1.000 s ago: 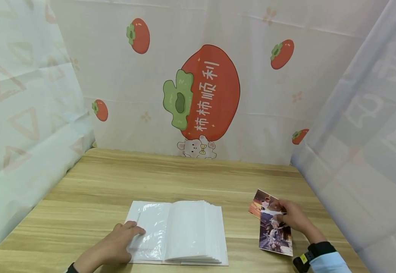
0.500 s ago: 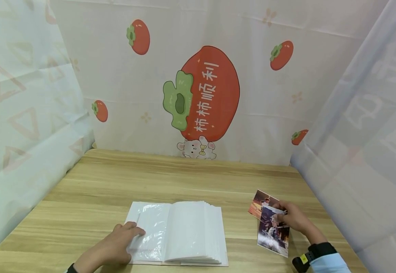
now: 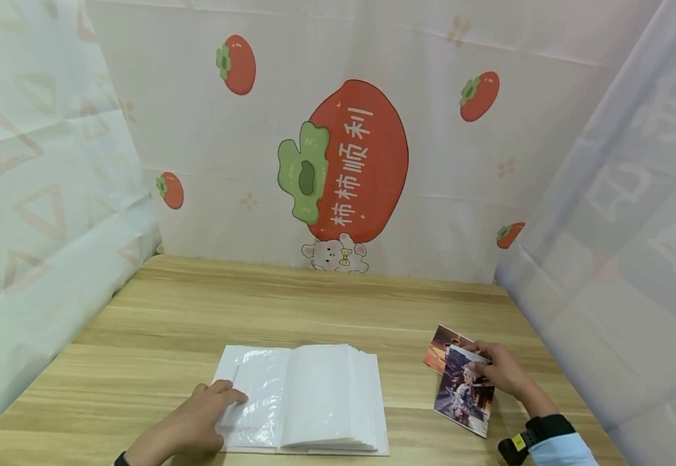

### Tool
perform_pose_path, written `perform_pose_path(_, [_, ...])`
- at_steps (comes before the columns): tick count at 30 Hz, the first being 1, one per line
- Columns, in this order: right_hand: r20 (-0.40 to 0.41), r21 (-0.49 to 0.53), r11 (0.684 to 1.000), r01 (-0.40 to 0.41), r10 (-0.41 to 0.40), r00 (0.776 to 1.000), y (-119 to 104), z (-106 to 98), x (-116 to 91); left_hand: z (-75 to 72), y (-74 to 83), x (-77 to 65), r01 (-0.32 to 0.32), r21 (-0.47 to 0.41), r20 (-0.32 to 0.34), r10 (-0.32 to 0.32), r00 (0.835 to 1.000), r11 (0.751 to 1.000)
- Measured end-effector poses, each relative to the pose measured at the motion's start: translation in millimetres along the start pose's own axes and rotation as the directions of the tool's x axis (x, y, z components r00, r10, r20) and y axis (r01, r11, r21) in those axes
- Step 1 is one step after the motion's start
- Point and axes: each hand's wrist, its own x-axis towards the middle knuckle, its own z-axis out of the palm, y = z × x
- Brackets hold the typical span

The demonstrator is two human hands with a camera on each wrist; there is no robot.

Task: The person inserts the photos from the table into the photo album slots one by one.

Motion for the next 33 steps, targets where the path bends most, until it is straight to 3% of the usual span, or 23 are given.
perform_pose_path(11, [-0.084,0.056,0.998,0.026,-0.022,0.996,-18,-3,18,0.2,-0.7,1.6,0.000,-0.012,-0.001,0.000,1.000,1.000])
perform_pose_path(20, [-0.114,0.005,0.998,0.055,-0.054,0.992,-39,6,41,0.4,0.7,3.0,0.025,-0.008,0.006,-0.024,1.000,1.000])
perform_pose_path(27, [-0.110,0.097,0.993,0.073,-0.062,0.992,-54,19,61,-2.8,0.4,3.7,0.030,-0.031,0.023,-0.029,0.999,0.999])
perform_pose_path(33, [-0.111,0.220,0.975,0.023,0.002,0.994,-66,29,72,-2.5,2.7,5.9,0.037,-0.040,0.013,-0.036,0.999,0.999])
